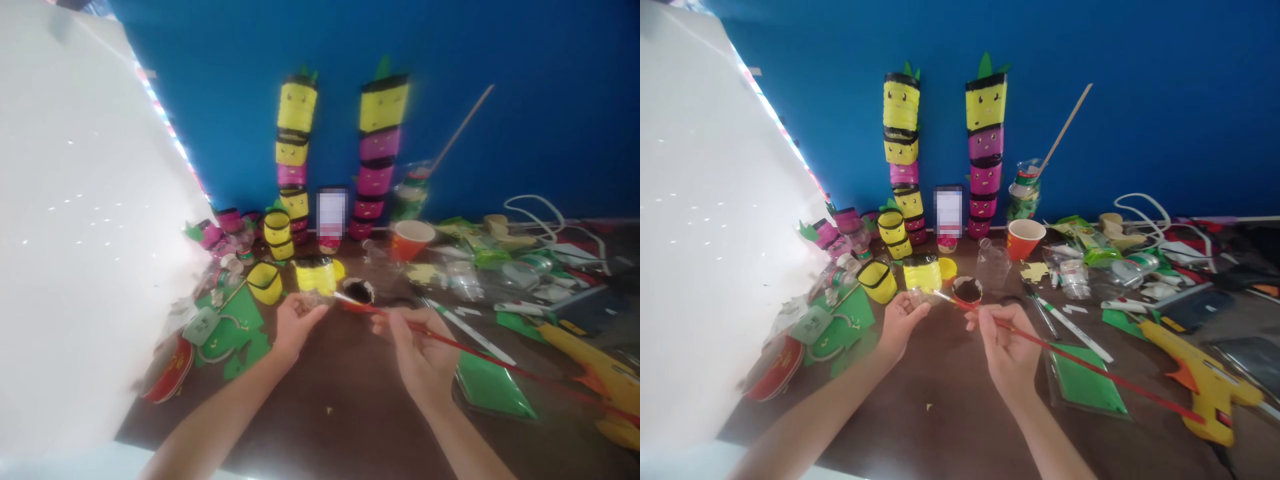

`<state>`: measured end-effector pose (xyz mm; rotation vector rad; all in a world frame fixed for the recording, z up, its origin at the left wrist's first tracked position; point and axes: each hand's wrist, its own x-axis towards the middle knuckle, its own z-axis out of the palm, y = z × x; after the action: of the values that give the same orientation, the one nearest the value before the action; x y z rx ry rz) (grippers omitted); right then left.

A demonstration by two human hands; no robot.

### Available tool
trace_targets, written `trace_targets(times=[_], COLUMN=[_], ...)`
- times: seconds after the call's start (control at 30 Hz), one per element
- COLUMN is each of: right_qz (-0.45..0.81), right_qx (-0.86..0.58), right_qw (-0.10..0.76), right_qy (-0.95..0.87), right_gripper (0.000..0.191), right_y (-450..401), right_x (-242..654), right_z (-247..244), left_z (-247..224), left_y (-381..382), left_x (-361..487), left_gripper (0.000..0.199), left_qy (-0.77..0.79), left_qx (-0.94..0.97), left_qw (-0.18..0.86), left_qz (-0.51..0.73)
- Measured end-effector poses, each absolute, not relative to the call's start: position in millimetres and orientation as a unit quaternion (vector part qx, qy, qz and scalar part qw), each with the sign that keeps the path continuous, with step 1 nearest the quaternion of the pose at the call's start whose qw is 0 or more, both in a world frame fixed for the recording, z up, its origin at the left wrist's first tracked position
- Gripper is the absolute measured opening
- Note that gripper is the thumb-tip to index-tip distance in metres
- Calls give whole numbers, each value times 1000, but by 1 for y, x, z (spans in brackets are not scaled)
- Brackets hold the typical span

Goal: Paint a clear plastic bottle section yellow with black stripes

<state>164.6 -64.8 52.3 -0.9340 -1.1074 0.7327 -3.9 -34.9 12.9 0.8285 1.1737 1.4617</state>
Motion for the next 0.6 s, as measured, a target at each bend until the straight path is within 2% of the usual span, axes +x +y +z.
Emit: trace_targets(times=[0.6], right_qz=[311], right_qx=[-444], right_qw=[684], right_qy=[-488], right_gripper=[23], right_y=[-64], right_x=[162], right_z=[57], left_z=[13], left_y=[-37], left_x=[-2], left_gripper=[37], left_qy=[487], left_qx=[359], left_qw=[511], left_qz=[611])
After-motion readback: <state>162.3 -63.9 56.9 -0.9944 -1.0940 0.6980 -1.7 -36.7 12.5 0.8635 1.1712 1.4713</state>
